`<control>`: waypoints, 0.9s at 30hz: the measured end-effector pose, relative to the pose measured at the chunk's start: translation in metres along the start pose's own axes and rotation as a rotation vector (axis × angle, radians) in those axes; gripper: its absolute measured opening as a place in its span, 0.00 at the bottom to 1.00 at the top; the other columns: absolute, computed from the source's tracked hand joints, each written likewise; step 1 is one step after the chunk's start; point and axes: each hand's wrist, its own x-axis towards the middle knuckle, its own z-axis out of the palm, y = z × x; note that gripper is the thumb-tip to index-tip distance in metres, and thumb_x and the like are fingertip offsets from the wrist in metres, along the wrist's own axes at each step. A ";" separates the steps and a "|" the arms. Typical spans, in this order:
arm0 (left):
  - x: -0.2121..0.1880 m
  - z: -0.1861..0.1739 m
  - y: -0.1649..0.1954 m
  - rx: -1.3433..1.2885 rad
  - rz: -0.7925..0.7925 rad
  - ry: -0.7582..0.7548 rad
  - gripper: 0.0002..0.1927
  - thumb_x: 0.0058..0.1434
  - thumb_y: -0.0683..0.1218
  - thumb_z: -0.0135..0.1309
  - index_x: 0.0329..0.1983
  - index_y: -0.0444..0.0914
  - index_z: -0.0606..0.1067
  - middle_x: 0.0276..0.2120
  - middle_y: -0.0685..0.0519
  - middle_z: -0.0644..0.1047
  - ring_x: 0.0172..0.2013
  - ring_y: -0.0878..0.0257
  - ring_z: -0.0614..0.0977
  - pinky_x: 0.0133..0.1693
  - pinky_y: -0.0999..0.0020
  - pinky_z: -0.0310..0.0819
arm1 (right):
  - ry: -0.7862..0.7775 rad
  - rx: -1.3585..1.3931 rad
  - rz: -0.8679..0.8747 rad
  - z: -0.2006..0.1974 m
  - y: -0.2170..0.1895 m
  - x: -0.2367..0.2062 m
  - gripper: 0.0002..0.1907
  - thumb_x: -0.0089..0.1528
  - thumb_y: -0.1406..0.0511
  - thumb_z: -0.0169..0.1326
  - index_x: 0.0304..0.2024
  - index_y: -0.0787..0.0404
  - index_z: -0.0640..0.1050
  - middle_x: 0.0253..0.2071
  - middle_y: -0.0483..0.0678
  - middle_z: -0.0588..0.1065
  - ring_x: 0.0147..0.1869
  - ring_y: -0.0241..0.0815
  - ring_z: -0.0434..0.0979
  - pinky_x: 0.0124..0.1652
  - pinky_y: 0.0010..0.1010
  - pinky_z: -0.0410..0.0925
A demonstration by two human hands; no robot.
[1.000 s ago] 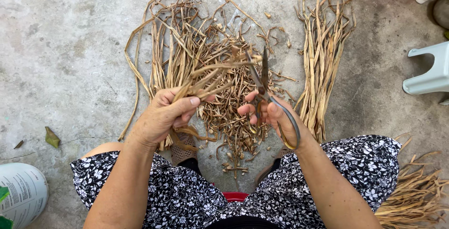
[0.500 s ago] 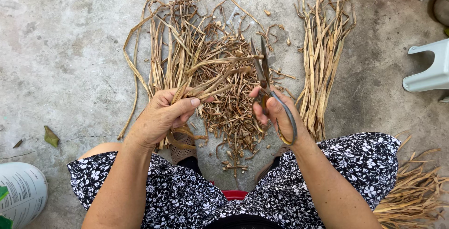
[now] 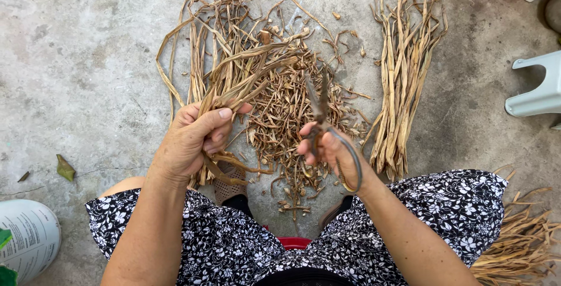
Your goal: The person sits on a low stool on a concrete surface and trims the ends off bundles of dried plant stalks using scissors. They cut pieces from the stalks, drop the trimmed-off bits onto a growing pile in front of them, and set the trimmed stalks into separate bundles beside them.
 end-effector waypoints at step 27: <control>0.032 0.057 -0.041 -0.370 0.414 0.005 0.15 0.75 0.53 0.50 0.51 0.36 0.73 0.26 0.59 0.70 0.23 0.72 0.67 0.26 0.76 0.61 | -0.045 -0.061 -0.105 0.064 0.032 0.023 0.40 0.53 0.65 0.73 0.64 0.57 0.67 0.51 0.43 0.74 0.50 0.24 0.76 0.49 0.21 0.73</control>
